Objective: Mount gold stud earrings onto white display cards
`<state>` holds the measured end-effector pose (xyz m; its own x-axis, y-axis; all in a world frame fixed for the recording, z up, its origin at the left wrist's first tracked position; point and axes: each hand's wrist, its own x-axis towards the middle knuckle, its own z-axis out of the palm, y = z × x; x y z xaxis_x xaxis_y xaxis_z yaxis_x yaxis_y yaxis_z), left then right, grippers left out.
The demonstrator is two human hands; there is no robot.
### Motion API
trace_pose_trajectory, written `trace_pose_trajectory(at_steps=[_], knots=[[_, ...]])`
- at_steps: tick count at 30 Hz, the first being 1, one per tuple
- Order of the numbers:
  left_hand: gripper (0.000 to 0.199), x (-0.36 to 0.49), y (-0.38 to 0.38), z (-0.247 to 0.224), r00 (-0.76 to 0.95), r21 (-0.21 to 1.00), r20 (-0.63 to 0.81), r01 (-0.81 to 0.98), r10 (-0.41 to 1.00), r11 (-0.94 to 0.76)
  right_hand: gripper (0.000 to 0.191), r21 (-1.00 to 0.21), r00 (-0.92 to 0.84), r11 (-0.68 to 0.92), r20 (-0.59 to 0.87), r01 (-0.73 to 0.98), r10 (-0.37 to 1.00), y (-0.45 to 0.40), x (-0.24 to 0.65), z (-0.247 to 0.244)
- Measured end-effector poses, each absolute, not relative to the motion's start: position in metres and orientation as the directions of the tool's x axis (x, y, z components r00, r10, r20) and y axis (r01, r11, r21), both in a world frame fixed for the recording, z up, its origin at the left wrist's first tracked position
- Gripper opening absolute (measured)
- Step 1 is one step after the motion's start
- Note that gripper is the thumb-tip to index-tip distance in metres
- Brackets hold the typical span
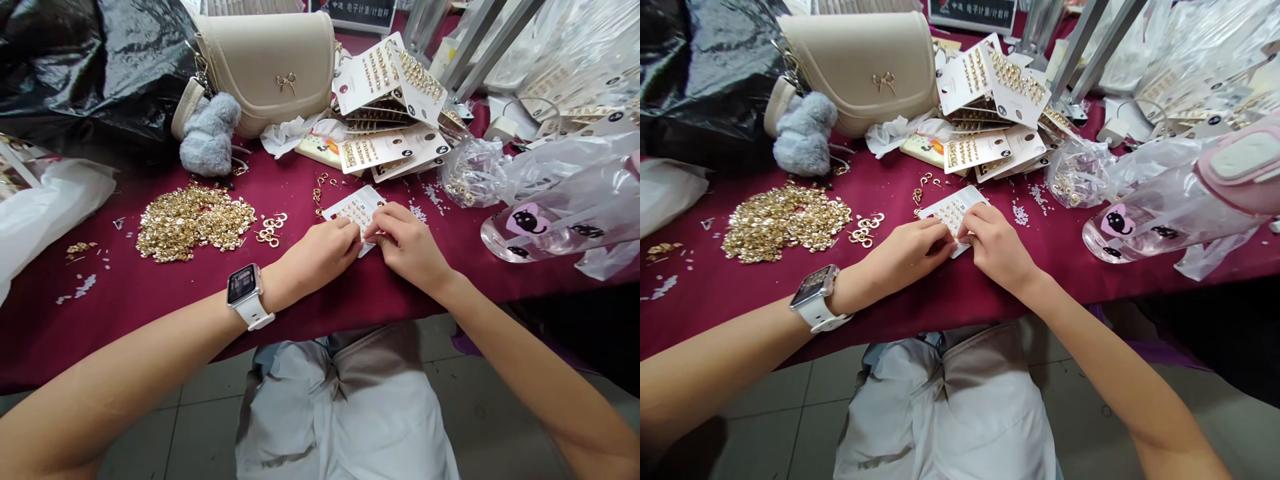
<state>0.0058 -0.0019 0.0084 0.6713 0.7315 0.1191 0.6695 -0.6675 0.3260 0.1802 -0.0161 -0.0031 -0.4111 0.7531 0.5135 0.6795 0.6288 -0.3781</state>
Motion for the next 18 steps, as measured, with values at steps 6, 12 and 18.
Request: trace_pose_trajectory(at_steps=[6, 12, 18], knots=[[0.020, 0.0049, -0.0020, 0.0064, 0.685, 0.295, 0.129, 0.664, 0.717, -0.688, 0.029, -0.255, -0.484, 0.685, 0.545, 0.683, 0.685, -0.0151, 0.1816, -0.0062], [0.020, 0.0042, -0.0007, 0.0064, 0.688, 0.312, 0.152, 0.648, 0.710, -0.695, 0.028, -0.226, -0.488, 0.652, 0.500, 0.724, 0.716, -0.0141, 0.1812, -0.0056], [0.020, 0.0028, 0.0012, 0.0051, 0.709, 0.333, 0.160, 0.616, 0.687, -0.714, 0.029, -0.121, -0.545, 0.693, 0.529, 0.710, 0.651, -0.0140, 0.1820, -0.0058]])
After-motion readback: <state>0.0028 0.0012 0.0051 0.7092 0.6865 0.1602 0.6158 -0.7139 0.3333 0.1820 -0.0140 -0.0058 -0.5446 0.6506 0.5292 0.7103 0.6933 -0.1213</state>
